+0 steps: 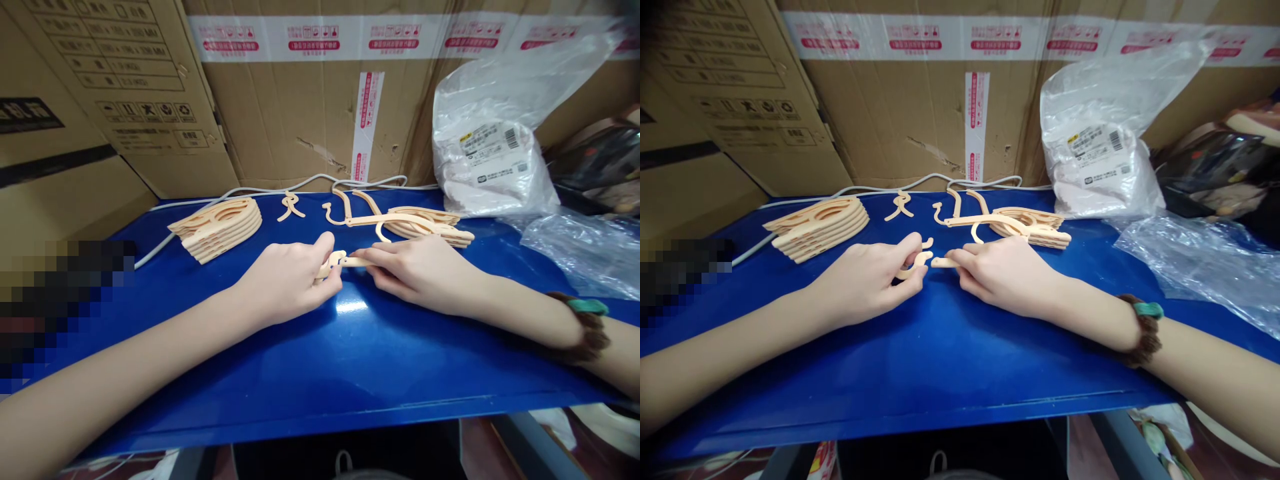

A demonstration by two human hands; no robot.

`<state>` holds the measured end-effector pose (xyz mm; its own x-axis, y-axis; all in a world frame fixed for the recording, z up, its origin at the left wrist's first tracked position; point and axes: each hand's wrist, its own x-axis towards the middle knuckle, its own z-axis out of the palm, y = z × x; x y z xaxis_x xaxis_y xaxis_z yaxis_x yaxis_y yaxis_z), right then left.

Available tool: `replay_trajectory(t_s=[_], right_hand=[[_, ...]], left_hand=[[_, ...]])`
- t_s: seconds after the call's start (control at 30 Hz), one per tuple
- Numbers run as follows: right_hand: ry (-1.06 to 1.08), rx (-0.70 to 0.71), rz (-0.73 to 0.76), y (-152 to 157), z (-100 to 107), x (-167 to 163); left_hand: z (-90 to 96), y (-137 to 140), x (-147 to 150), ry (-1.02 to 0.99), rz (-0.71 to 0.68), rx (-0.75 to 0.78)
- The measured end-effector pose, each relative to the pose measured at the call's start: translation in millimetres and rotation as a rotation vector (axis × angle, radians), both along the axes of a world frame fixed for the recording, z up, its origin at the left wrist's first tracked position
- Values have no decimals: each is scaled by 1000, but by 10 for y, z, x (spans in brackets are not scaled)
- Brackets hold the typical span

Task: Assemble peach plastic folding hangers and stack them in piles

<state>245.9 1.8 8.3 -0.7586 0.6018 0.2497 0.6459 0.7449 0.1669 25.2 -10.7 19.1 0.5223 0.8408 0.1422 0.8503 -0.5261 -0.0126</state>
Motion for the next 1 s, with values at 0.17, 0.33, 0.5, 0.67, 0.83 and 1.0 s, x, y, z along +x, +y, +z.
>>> replay_trajectory(t_s=[0.17, 0.33, 0.5, 0.67, 0.83, 1.0], right_hand=[[43, -35, -27, 19, 15, 7], [24, 1, 23, 18, 23, 20], [47, 36, 57, 24, 27, 35], [85, -82, 71, 55, 1, 34], [113, -144, 79, 83, -10, 41], [129, -82, 104, 90, -4, 60]], left_hand=[[-1, 25, 4, 31, 9, 0], [4, 25, -8, 28, -6, 9], [-23, 31, -19, 65, -34, 34], [-102, 84, -53, 98, -128, 155], [-99, 93, -57, 73, -152, 122], [-70, 78, -69, 31, -163, 46]])
